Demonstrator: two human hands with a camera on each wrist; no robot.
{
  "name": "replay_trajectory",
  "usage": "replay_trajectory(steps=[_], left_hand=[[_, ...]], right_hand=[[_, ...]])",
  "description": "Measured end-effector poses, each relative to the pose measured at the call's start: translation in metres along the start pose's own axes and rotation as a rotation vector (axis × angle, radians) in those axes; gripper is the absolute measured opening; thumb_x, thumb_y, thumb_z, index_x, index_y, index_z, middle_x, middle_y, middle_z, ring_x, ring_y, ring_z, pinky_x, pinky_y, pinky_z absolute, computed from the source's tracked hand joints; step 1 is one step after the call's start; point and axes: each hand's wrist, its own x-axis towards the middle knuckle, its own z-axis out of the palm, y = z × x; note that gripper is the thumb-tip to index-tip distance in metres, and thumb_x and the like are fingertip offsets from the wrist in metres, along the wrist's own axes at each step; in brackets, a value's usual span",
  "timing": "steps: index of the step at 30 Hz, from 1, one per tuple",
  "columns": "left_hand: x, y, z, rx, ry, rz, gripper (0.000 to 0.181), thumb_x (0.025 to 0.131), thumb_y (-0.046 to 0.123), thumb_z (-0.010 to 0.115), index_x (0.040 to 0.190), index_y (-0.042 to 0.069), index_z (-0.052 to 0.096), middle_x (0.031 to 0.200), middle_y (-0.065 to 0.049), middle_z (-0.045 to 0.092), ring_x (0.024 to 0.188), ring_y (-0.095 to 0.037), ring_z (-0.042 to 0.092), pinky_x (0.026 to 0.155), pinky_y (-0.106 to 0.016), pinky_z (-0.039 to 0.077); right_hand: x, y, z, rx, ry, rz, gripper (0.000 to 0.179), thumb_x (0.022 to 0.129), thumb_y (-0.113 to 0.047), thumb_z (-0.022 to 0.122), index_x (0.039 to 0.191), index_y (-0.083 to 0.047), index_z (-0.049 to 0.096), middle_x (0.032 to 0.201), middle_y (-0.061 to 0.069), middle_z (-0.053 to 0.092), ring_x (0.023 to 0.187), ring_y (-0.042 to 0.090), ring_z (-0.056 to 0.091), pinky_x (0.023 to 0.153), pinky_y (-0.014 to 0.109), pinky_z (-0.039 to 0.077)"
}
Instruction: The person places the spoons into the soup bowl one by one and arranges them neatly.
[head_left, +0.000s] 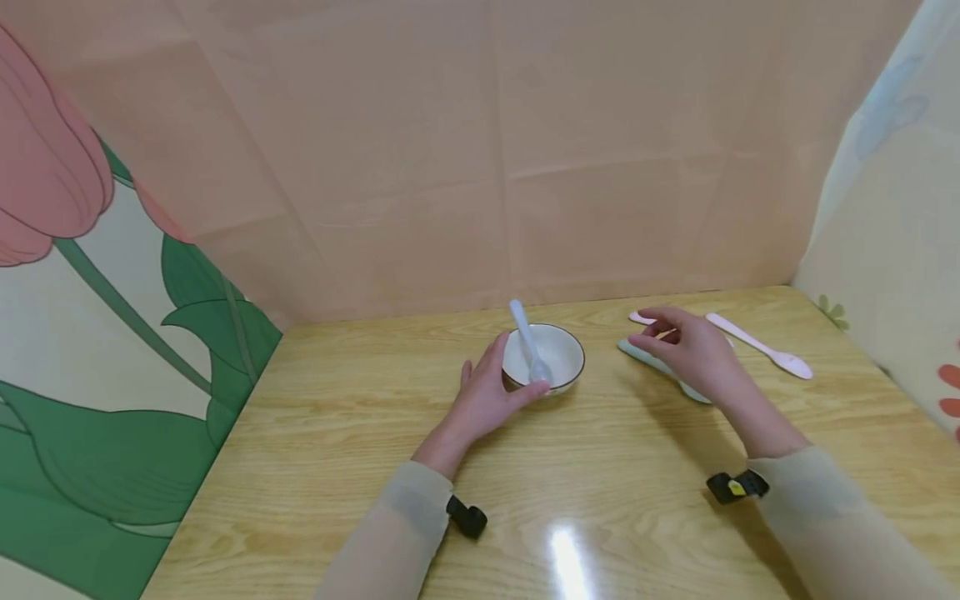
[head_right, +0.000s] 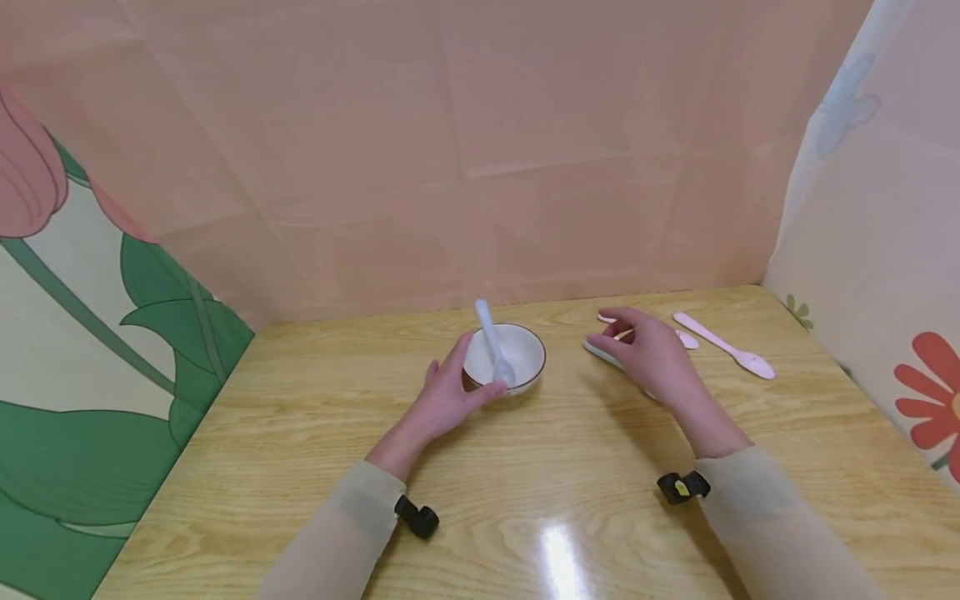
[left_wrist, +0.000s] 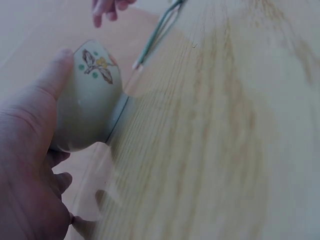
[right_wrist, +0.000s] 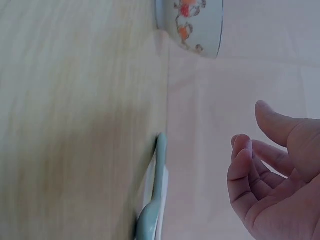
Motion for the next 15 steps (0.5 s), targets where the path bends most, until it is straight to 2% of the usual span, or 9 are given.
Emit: replay_trajectory(steps=[3, 10, 15], left_hand=[[0.0, -0.001, 0.0, 0.001, 0.002, 0.003, 0.106, 0.095, 0.067, 0.079, 0.175, 0.02, 0.027, 0.17, -0.001, 0.045, 0.159, -0.022, 0.039, 0.131, -0.068, 0.005], [0.0, -0.001, 0.001, 0.002, -0.001, 0.0, 0.105, 0.096, 0.067, 0.078, 0.174, 0.019, 0.027, 0.169, -0.002, 0.045, 0.159, -0.022, 0.039, 0.131, -0.068, 0.005], [-0.001, 0.002, 0.0, -0.002, -0.003, 0.0, 0.105, 0.096, 0.067, 0.078, 0.174, 0.019, 0.028, 0.17, -0.002, 0.045, 0.159, -0.023, 0.038, 0.13, -0.069, 0.005]], right_hand=[[-0.002, 0.006, -0.002, 0.002, -0.01, 0.001, 0.053, 0.106, -0.035, 0.079, 0.15, -0.006, 0.067, 0.114, 0.011, 0.077, 0.103, 0.033, 0.076, 0.079, 0.026, 0.054], [-0.003, 0.017, -0.004, -0.007, -0.068, 0.037, 0.057, 0.106, -0.036, 0.079, 0.149, -0.001, 0.066, 0.112, 0.01, 0.076, 0.105, 0.033, 0.075, 0.085, 0.037, 0.055], [-0.002, 0.031, -0.004, 0.005, -0.12, 0.075, 0.061, 0.107, -0.037, 0.078, 0.151, 0.002, 0.063, 0.114, 0.01, 0.076, 0.106, 0.03, 0.072, 0.084, 0.032, 0.053]])
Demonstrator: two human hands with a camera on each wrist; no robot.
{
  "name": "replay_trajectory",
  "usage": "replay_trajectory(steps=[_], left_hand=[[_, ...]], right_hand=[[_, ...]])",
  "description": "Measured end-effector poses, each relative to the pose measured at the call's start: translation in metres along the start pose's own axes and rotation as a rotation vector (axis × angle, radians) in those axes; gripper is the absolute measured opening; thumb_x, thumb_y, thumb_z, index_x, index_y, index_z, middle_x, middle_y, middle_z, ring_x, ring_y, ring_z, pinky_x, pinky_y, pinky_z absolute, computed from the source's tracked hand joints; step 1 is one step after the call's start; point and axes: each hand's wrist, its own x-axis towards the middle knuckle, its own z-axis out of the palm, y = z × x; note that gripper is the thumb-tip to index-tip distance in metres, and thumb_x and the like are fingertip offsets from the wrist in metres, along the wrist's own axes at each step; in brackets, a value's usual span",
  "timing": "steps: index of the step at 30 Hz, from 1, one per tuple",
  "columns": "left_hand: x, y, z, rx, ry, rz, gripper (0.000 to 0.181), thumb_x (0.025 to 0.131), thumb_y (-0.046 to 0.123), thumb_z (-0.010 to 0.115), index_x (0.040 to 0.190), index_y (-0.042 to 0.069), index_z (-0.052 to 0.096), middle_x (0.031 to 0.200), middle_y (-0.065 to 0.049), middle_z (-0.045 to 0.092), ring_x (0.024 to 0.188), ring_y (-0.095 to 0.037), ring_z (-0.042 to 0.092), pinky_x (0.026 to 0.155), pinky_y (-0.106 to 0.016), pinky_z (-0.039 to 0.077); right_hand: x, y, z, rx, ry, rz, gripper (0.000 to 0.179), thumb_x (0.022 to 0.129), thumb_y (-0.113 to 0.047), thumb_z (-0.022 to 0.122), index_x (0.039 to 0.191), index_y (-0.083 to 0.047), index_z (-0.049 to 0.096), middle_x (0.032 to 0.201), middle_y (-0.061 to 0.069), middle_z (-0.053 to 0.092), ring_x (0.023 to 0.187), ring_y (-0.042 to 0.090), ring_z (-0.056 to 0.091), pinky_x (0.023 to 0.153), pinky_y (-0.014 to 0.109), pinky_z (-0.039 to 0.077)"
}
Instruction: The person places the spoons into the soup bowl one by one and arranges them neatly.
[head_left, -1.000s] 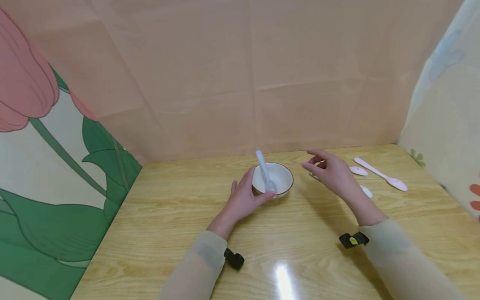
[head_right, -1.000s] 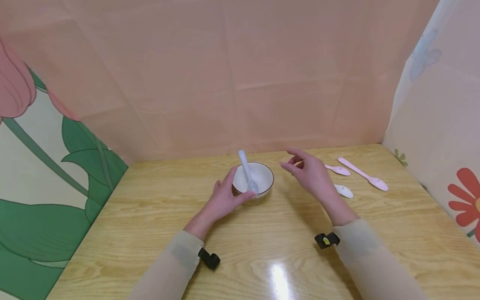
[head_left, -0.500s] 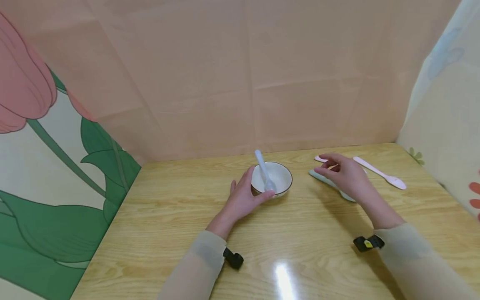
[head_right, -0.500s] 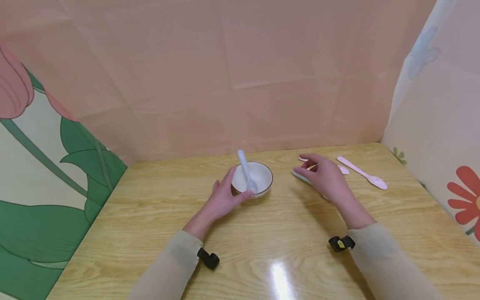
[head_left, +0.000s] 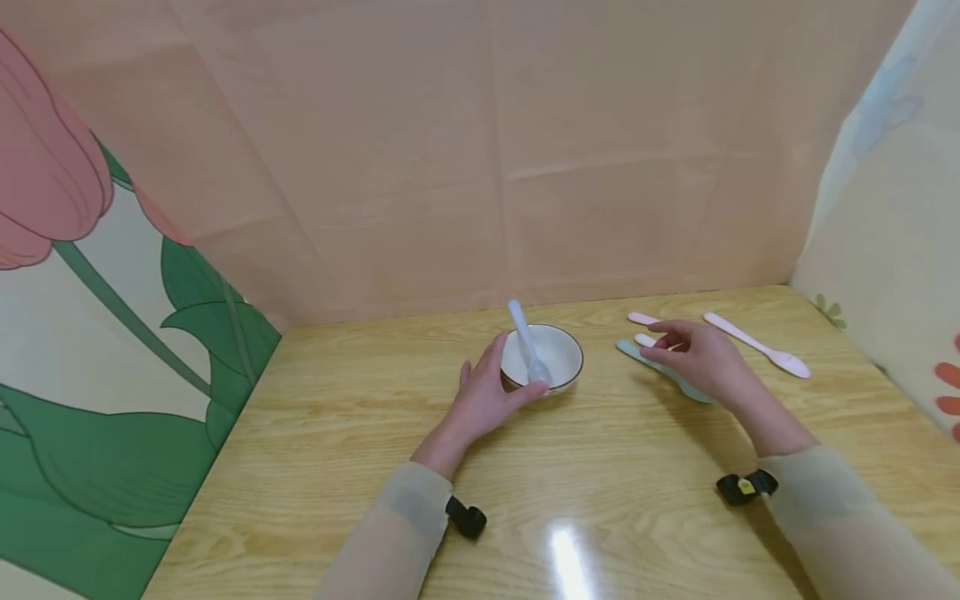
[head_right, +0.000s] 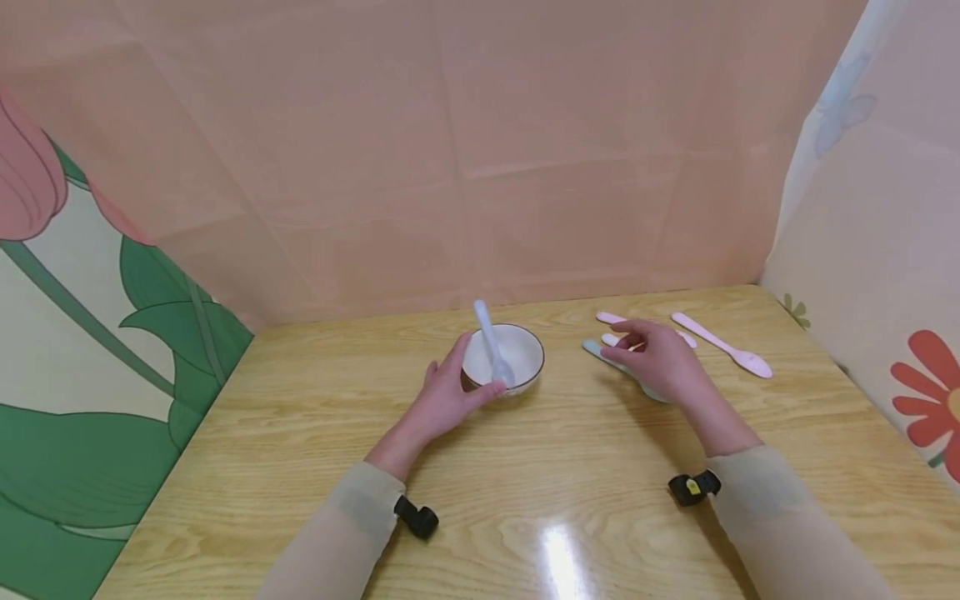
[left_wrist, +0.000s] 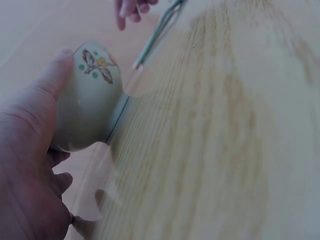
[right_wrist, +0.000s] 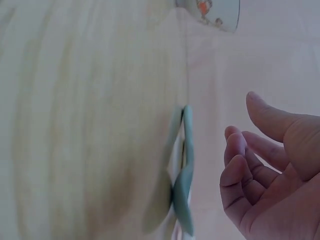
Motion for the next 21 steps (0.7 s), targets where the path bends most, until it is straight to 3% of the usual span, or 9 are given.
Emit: replay_trajectory(steps=[21], left_hand=[[0.0, 0.001, 0.0, -0.006, 0.008, 0.011, 0.101, 0.097, 0.063, 0.079, 0.173, 0.019, 0.03, 0.169, -0.003, 0.046, 0.16, -0.023, 0.038, 0.13, -0.071, 0.006]], right_hand=[[0.001, 0.019, 0.0, 0.016, -0.09, 0.019, 0.058, 0.106, -0.029, 0.079, 0.147, 0.009, 0.063, 0.112, 0.012, 0.076, 0.102, 0.022, 0.069, 0.08, 0.023, 0.05]])
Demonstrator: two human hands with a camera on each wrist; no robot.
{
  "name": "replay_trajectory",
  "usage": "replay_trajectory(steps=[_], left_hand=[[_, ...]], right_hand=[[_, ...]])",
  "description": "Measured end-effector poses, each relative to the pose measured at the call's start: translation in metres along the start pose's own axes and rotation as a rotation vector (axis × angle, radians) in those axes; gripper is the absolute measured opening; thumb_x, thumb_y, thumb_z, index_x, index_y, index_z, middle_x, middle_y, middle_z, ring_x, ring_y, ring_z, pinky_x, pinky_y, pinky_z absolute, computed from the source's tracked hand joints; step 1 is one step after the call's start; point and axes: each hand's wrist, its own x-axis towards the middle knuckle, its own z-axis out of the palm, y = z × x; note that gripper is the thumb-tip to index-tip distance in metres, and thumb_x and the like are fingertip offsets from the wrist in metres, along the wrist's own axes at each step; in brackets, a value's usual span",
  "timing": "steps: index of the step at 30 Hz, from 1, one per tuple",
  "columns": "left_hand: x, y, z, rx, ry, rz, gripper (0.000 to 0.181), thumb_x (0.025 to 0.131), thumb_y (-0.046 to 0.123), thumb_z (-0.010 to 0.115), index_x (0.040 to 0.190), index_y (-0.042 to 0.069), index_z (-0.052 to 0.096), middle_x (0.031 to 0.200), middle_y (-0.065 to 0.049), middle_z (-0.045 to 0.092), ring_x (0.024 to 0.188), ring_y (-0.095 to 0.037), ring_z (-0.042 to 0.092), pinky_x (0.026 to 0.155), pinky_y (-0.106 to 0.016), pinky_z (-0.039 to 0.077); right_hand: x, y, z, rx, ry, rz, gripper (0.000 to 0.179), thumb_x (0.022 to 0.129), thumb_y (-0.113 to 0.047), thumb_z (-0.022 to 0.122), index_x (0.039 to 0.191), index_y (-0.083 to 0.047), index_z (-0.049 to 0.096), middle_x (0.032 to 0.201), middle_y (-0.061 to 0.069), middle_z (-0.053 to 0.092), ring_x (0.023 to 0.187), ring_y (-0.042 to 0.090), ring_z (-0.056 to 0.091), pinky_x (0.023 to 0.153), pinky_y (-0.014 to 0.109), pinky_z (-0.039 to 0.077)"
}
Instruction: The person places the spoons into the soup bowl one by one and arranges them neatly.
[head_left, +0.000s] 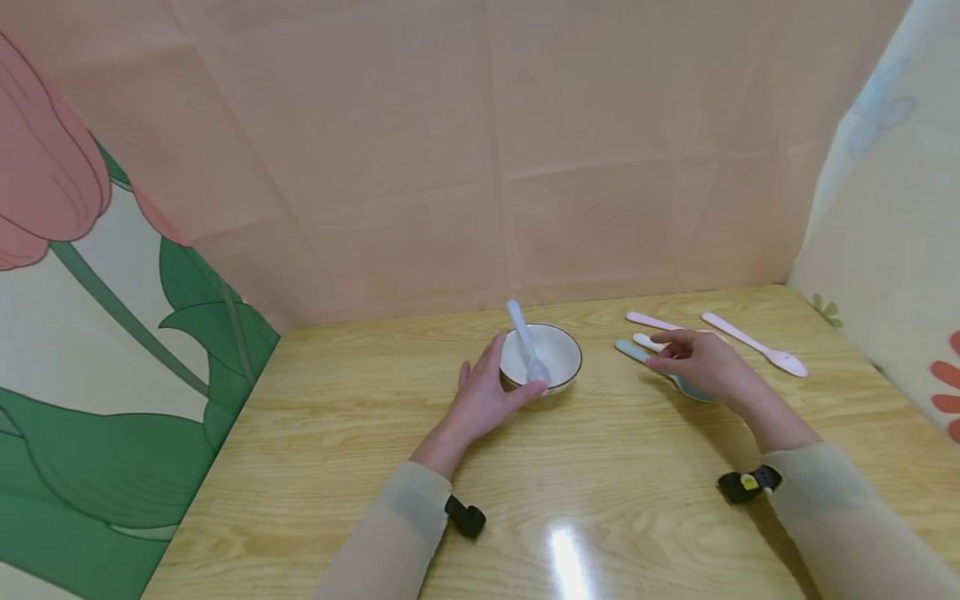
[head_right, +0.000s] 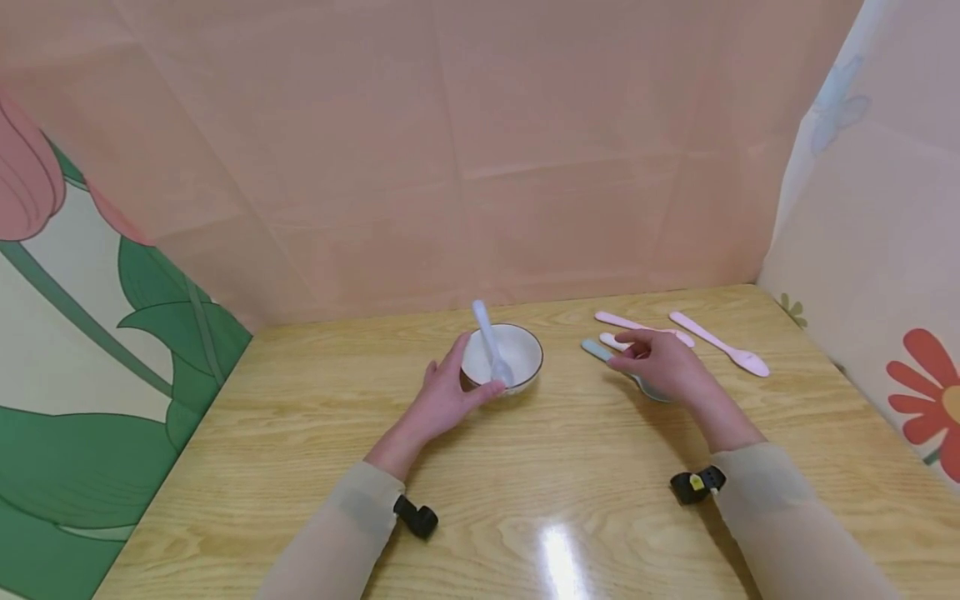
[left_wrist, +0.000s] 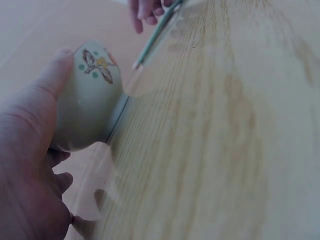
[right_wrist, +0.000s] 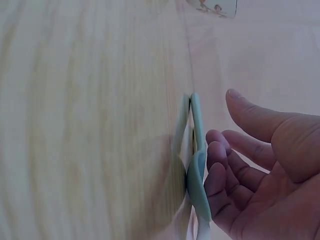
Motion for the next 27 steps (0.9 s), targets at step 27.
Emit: replay_trajectory(steps=[27], left_hand=[[0.0001, -0.0009, 0.0004, 0.002, -0.006, -0.014, 0.105, 0.096, 0.065, 0.079, 0.174, 0.018, 0.027, 0.171, -0.005, 0.044, 0.16, -0.025, 0.039, 0.131, -0.068, 0.005]], right_hand=[[0.0073, 0.0058, 0.0015, -0.059, -0.01, 0.016, 0.05, 0.102, -0.023, 0.084, 0.138, 0.008, 0.068, 0.105, 0.01, 0.075, 0.095, 0.021, 0.065, 0.085, 0.037, 0.05]])
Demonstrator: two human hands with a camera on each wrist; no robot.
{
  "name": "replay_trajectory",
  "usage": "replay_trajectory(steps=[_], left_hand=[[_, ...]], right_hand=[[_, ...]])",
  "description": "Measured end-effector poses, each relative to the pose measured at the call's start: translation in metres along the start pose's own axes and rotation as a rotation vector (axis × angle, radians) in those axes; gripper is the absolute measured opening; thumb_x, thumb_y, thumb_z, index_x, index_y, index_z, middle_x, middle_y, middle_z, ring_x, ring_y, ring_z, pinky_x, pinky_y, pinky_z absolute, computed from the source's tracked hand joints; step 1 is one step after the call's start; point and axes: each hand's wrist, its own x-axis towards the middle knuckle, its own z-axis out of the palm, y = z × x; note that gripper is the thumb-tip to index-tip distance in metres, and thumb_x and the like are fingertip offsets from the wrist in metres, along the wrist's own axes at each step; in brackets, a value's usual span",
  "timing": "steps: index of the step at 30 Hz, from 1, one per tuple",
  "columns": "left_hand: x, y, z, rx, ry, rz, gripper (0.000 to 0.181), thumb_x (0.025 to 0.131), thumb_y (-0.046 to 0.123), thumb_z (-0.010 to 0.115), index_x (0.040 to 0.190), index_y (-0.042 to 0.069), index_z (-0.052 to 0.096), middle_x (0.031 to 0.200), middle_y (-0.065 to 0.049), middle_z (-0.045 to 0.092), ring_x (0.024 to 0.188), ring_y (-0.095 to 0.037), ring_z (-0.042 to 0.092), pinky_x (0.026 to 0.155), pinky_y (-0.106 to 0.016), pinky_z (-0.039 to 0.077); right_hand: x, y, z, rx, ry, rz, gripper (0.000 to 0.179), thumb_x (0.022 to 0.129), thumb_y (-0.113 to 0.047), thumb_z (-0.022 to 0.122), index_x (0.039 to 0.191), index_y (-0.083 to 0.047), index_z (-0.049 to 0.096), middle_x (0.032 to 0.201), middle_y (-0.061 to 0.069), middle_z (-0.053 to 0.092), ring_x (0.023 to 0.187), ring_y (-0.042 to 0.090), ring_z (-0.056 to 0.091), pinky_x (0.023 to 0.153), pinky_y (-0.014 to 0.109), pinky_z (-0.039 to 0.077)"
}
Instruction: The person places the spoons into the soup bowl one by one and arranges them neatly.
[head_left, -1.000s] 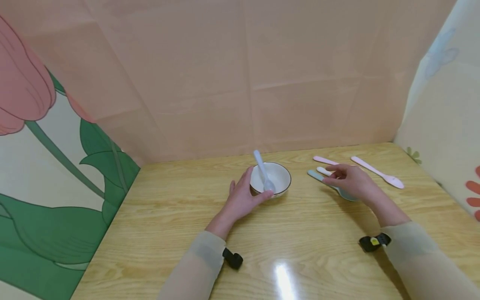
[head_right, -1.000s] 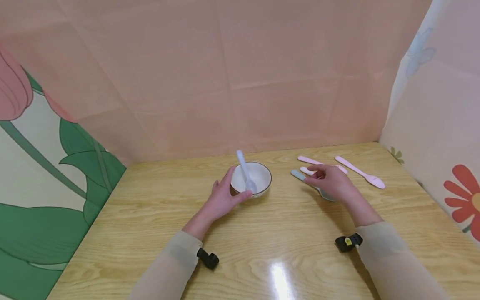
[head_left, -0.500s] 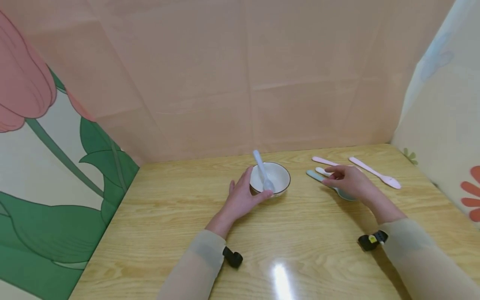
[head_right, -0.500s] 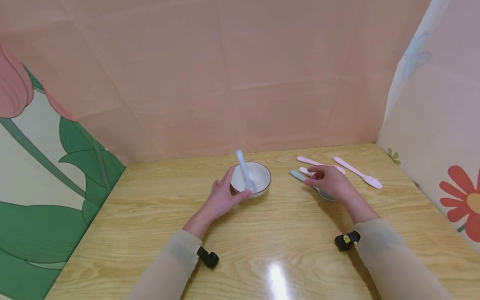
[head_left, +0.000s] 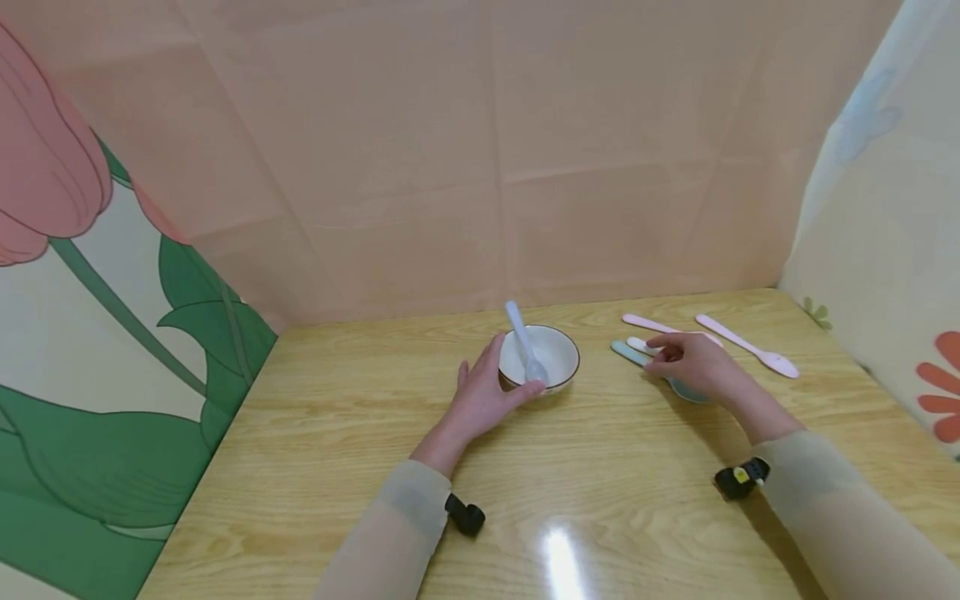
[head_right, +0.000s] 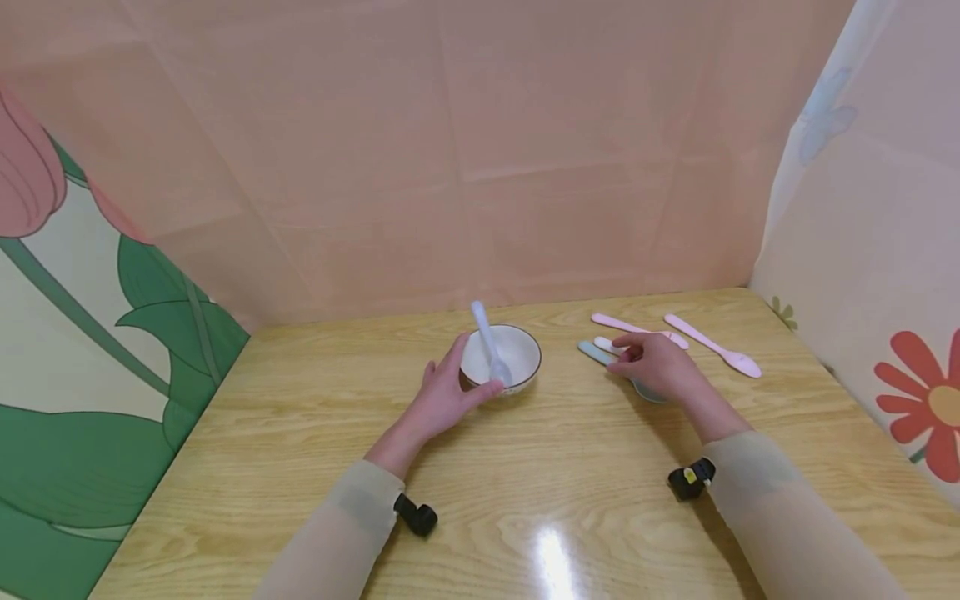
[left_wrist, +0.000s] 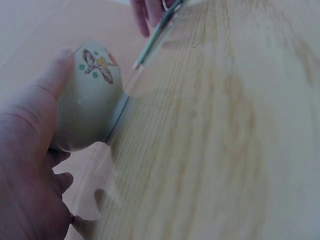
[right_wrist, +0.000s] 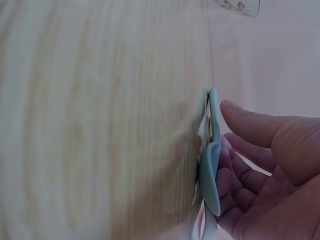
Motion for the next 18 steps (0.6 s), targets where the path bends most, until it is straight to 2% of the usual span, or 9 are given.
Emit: replay_trajectory(steps=[7, 18], left_hand=[[0.0007, -0.0001, 0.0004, -0.013, -0.002, -0.003, 0.104, 0.097, 0.062, 0.081, 0.174, 0.017, 0.027, 0.17, -0.005, 0.045, 0.159, -0.025, 0.04, 0.131, -0.068, 0.003], [0.0011, -0.0016, 0.0016, -0.008, 0.006, 0.002, 0.102, 0.097, 0.062, 0.081, 0.174, 0.02, 0.028, 0.171, -0.003, 0.045, 0.16, -0.024, 0.037, 0.131, -0.069, 0.004]], right_hand=[[0.0011, -0.0013, 0.0006, -0.031, -0.008, 0.004, 0.048, 0.1, -0.022, 0.085, 0.135, 0.007, 0.07, 0.101, 0.008, 0.074, 0.09, 0.02, 0.061, 0.084, 0.041, 0.049], [0.0017, 0.0007, 0.0017, -0.036, -0.009, -0.006, 0.045, 0.1, -0.019, 0.084, 0.135, 0.006, 0.07, 0.099, 0.006, 0.074, 0.087, 0.019, 0.062, 0.082, 0.04, 0.051]])
